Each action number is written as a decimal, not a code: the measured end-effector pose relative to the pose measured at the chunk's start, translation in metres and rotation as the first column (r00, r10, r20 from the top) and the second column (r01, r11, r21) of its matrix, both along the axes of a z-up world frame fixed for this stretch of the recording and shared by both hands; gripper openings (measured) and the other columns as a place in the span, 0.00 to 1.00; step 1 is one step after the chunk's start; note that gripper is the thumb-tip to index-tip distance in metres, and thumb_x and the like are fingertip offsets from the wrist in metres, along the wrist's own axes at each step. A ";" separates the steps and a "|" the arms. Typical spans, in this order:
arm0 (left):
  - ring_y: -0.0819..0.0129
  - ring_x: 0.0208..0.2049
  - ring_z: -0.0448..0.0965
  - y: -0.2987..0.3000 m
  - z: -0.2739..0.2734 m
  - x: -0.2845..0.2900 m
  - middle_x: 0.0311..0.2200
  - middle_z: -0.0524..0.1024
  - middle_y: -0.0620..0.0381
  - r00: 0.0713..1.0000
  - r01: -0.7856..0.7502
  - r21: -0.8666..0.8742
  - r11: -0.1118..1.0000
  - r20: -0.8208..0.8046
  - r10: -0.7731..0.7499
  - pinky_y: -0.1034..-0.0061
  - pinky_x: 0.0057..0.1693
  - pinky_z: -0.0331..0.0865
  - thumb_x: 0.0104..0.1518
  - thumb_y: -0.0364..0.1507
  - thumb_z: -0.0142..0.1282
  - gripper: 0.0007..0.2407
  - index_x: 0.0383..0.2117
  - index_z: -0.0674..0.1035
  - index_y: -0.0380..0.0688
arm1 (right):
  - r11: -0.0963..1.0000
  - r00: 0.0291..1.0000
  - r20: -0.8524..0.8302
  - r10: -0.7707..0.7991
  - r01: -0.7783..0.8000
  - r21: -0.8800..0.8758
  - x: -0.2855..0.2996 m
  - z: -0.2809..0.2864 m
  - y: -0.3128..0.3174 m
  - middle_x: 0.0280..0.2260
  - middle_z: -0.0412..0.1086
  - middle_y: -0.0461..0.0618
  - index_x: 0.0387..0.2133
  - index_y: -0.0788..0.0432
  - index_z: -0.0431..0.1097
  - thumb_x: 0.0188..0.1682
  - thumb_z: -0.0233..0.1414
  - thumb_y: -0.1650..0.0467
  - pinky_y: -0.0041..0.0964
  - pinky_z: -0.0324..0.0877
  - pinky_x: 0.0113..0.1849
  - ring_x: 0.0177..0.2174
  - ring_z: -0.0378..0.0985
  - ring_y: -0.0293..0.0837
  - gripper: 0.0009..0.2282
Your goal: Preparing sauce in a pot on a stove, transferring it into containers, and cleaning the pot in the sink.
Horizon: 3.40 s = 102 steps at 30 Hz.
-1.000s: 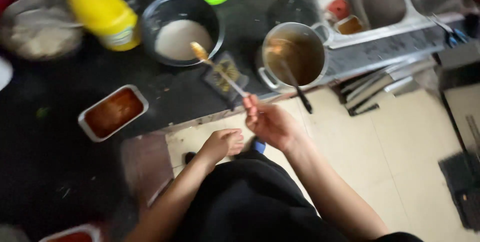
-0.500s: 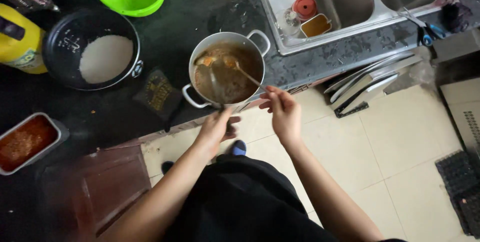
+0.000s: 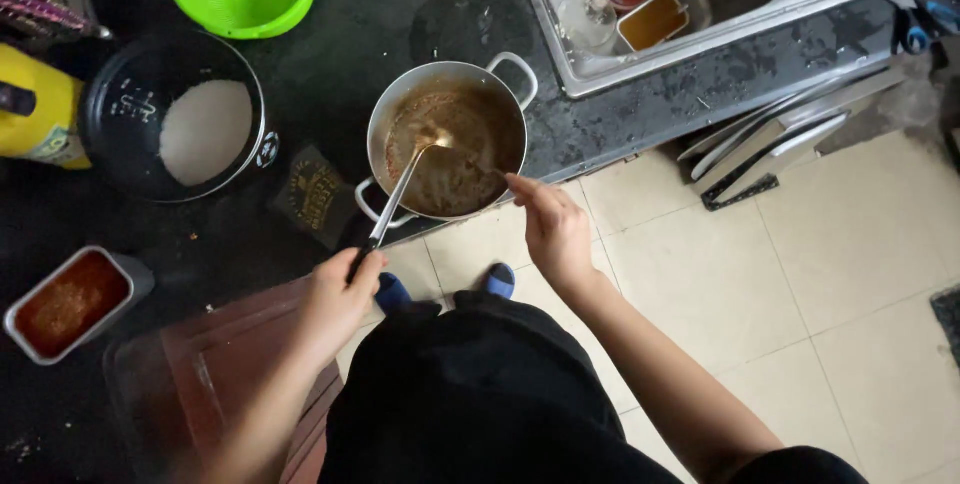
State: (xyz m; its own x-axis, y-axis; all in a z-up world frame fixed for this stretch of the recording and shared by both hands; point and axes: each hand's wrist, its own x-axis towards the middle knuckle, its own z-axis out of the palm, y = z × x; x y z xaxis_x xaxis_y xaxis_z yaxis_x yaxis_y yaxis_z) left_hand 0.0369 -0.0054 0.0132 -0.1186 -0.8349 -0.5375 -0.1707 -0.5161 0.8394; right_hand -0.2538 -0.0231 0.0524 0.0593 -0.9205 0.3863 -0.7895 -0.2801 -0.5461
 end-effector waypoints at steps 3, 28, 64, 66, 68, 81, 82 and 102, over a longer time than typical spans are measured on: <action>0.77 0.15 0.65 -0.001 0.000 0.020 0.15 0.70 0.62 0.988 0.093 -0.104 0.990 0.132 -0.079 0.77 0.24 0.58 0.62 0.36 0.53 0.12 0.32 0.83 0.40 | 0.994 0.990 0.097 -0.105 0.101 0.053 0.002 -0.004 0.000 0.36 0.78 0.54 0.46 0.62 0.75 0.51 0.49 0.81 0.38 0.77 0.37 0.34 0.83 0.46 0.12; 0.53 0.28 0.83 -0.046 0.030 0.079 0.27 0.81 0.52 0.515 0.653 -0.249 0.715 0.839 -0.178 0.62 0.34 0.74 0.61 0.41 0.57 0.13 0.44 0.81 0.50 | 0.913 0.865 0.306 -0.397 0.338 0.229 0.043 0.007 0.020 0.36 0.80 0.52 0.45 0.62 0.75 0.55 0.50 0.76 0.35 0.77 0.32 0.31 0.85 0.40 0.08; 0.55 0.30 0.83 -0.046 0.084 0.068 0.33 0.82 0.53 0.671 0.436 -0.382 0.815 0.741 -0.012 0.64 0.36 0.74 0.58 0.38 0.60 0.13 0.44 0.84 0.49 | 0.865 0.888 0.072 -0.453 0.420 0.274 0.021 -0.011 -0.051 0.27 0.79 0.57 0.44 0.63 0.75 0.53 0.54 0.69 0.40 0.76 0.30 0.25 0.84 0.46 0.10; 0.54 0.32 0.83 -0.043 0.076 0.072 0.33 0.83 0.53 0.760 0.341 -0.468 0.815 0.648 0.054 0.64 0.37 0.73 0.57 0.37 0.60 0.12 0.43 0.85 0.47 | 0.883 0.901 -0.026 -0.434 0.430 0.189 0.023 -0.023 -0.062 0.28 0.78 0.60 0.43 0.62 0.76 0.54 0.53 0.69 0.43 0.76 0.30 0.26 0.83 0.51 0.10; 0.58 0.35 0.85 -0.040 0.071 0.077 0.36 0.83 0.49 0.882 0.208 -0.549 0.810 0.464 0.088 0.70 0.41 0.74 0.59 0.36 0.61 0.12 0.44 0.84 0.44 | 0.901 0.868 -0.290 -0.404 0.432 0.040 0.036 -0.028 -0.071 0.26 0.76 0.63 0.43 0.60 0.77 0.55 0.51 0.69 0.52 0.74 0.30 0.26 0.80 0.60 0.09; 0.70 0.39 0.85 -0.045 0.054 0.096 0.38 0.85 0.49 0.971 -0.040 -0.532 0.846 0.178 0.157 0.77 0.46 0.73 0.61 0.32 0.62 0.13 0.45 0.83 0.36 | 0.984 0.883 -0.436 -0.175 0.168 -0.055 0.078 -0.054 -0.077 0.19 0.73 0.54 0.47 0.62 0.72 0.51 0.52 0.73 0.47 0.67 0.34 0.23 0.77 0.51 0.11; 0.70 0.38 0.85 -0.045 0.055 0.095 0.37 0.85 0.50 0.970 -0.050 -0.495 0.867 0.181 0.160 0.78 0.45 0.74 0.60 0.33 0.62 0.13 0.45 0.83 0.37 | 0.985 0.881 -0.442 -0.168 0.165 -0.046 0.081 -0.055 -0.078 0.19 0.73 0.54 0.47 0.63 0.72 0.51 0.52 0.74 0.47 0.67 0.34 0.22 0.77 0.51 0.12; 0.73 0.33 0.85 -0.048 0.053 0.088 0.32 0.85 0.51 0.973 -0.041 -0.443 0.896 0.188 0.138 0.78 0.41 0.73 0.59 0.35 0.62 0.13 0.44 0.84 0.40 | 0.953 0.899 -0.323 0.296 -0.259 0.155 0.051 -0.005 -0.048 0.30 0.77 0.49 0.42 0.55 0.77 0.51 0.53 0.74 0.43 0.62 0.36 0.33 0.78 0.47 0.08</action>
State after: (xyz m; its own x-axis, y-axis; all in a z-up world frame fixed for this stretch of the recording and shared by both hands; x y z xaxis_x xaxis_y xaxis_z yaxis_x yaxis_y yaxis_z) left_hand 0.1251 -0.0535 0.0657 0.0422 -0.9914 -0.1239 -0.3371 -0.1308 0.9323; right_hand -0.2027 -0.0715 0.0476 0.4282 -0.8816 0.1985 -0.8306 -0.4705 -0.2979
